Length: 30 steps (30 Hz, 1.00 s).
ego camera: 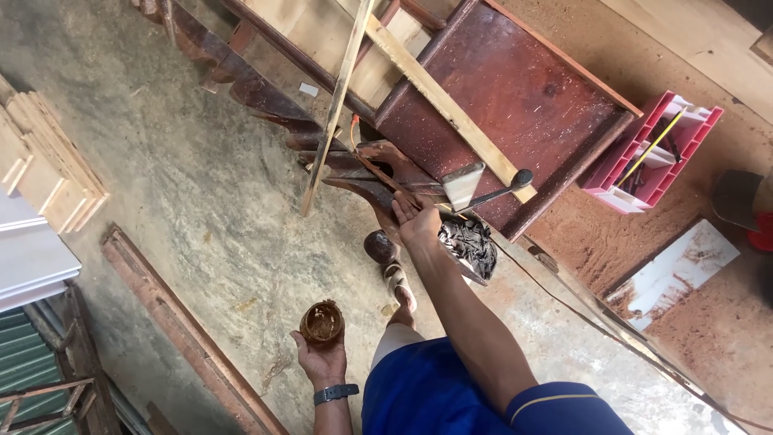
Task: The person applies wood glue to the joints of a wooden furniture leg using a small brush. They repeatedly dip the brush into a container of glue and spread it along the carved edges and joints of the leg.
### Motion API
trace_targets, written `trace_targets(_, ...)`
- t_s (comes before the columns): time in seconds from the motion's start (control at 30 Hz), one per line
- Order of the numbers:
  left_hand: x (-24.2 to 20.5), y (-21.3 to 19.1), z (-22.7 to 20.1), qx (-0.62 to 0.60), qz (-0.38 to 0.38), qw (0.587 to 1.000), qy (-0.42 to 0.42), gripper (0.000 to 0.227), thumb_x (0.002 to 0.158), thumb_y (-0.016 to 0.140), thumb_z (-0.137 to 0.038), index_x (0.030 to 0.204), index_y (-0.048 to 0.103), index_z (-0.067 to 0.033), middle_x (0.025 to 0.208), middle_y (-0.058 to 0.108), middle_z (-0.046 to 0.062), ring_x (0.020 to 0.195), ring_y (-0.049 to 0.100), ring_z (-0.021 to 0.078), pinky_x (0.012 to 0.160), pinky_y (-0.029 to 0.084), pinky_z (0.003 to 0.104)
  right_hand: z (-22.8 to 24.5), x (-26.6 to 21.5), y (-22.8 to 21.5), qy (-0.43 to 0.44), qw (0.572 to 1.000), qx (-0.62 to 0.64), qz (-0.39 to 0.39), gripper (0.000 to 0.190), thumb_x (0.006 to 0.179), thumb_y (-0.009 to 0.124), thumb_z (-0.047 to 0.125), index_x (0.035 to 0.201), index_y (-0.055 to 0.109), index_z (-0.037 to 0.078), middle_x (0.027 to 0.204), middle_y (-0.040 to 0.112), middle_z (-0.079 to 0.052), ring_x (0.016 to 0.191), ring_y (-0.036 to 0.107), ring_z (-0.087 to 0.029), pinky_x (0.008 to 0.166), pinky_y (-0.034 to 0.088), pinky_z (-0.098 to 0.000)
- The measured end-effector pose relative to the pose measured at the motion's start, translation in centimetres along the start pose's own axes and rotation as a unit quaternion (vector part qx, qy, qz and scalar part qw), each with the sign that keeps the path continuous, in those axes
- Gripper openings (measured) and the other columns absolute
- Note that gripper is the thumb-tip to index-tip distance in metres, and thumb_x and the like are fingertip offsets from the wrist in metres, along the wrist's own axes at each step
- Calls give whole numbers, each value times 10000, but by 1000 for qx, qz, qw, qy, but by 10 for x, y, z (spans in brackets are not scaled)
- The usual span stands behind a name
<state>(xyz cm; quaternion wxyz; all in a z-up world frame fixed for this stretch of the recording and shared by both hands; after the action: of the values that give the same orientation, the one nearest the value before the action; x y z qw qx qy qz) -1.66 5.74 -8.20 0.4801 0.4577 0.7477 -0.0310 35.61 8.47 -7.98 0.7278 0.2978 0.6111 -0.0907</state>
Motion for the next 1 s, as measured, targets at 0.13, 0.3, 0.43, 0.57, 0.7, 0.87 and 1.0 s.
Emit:
trace_targets(0.13, -1, 5, 0, 16, 23, 1000, 7, 706, 927, 615, -551, 1457, 502, -99, 1442, 524, 248, 1299, 539, 390, 1026, 517, 514, 2, 0, 4, -41, 999, -12, 14, 197, 985, 522, -20, 1181, 541, -27, 1084, 700, -281, 996, 724, -434, 926, 617, -511)
trace_targets(0.3, -3, 2, 1, 4, 1, 1000, 0, 724, 918, 625, -559, 1469, 498, -108, 1456, 526, 236, 1316, 539, 382, 1037, 515, 517, 13, -1, 7, -120, 985, -49, 115, 110, 958, 592, -30, 1067, 609, -37, 1027, 712, -263, 947, 739, -453, 908, 631, -548)
trace_targets(0.43, 1, -5, -1, -8, 14, 1000, 0, 726, 922, 629, -553, 1475, 488, -105, 1456, 518, 243, 1318, 535, 389, 1033, 518, 521, 13, 16, 11, -156, 964, -96, 193, 207, 973, 615, -14, 1176, 645, 16, 1122, 726, -252, 933, 755, -379, 822, 663, -449)
trace_targets(0.57, 4, -13, -5, -7, 11, 1000, 8, 712, 932, 614, -565, 1455, 507, -93, 1450, 523, 255, 1311, 536, 401, 1034, 512, 527, 28, -8, 24, -186, 939, -196, 214, 321, 951, 626, -49, 1272, 623, -30, 1081, 732, -296, 938, 768, -377, 860, 667, -443)
trace_targets(0.7, 4, -18, -6, 1, -16, 1000, 12, 715, 919, 620, -551, 1469, 491, -111, 1463, 509, 238, 1326, 522, 393, 1058, 500, 534, 40, -13, 32, -247, 893, -270, 263, 319, 914, 702, 34, 1223, 677, -41, 1039, 762, -248, 848, 783, -291, 776, 676, -346)
trace_targets(0.87, 6, -15, -3, 7, -19, 1000, 10, 713, 924, 613, -563, 1466, 498, -113, 1449, 527, 228, 1316, 537, 382, 1043, 510, 528, 38, -7, 26, -255, 853, -342, 300, 365, 906, 761, 71, 1262, 700, 23, 1001, 782, -156, 807, 761, -185, 750, 666, -279)
trace_targets(1.0, 5, -14, -3, -2, -14, 1000, 1, 749, 908, 639, -556, 1484, 481, -104, 1461, 513, 237, 1329, 527, 382, 1055, 508, 520, 49, -15, 21, -449, 700, -501, 239, 285, 897, 796, 149, 1178, 766, 108, 1014, 743, -55, 656, 607, -97, 508, 504, -239)
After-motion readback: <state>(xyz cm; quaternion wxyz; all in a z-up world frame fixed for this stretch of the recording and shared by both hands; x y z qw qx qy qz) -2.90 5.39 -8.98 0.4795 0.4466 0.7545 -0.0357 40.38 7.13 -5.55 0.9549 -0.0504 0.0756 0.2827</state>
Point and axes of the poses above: each hand's wrist, its own x-axis towards the middle knuckle, its own y-axis out of the palm, z = x × y, the point moved 10 cm from there along x, towards the middle knuckle
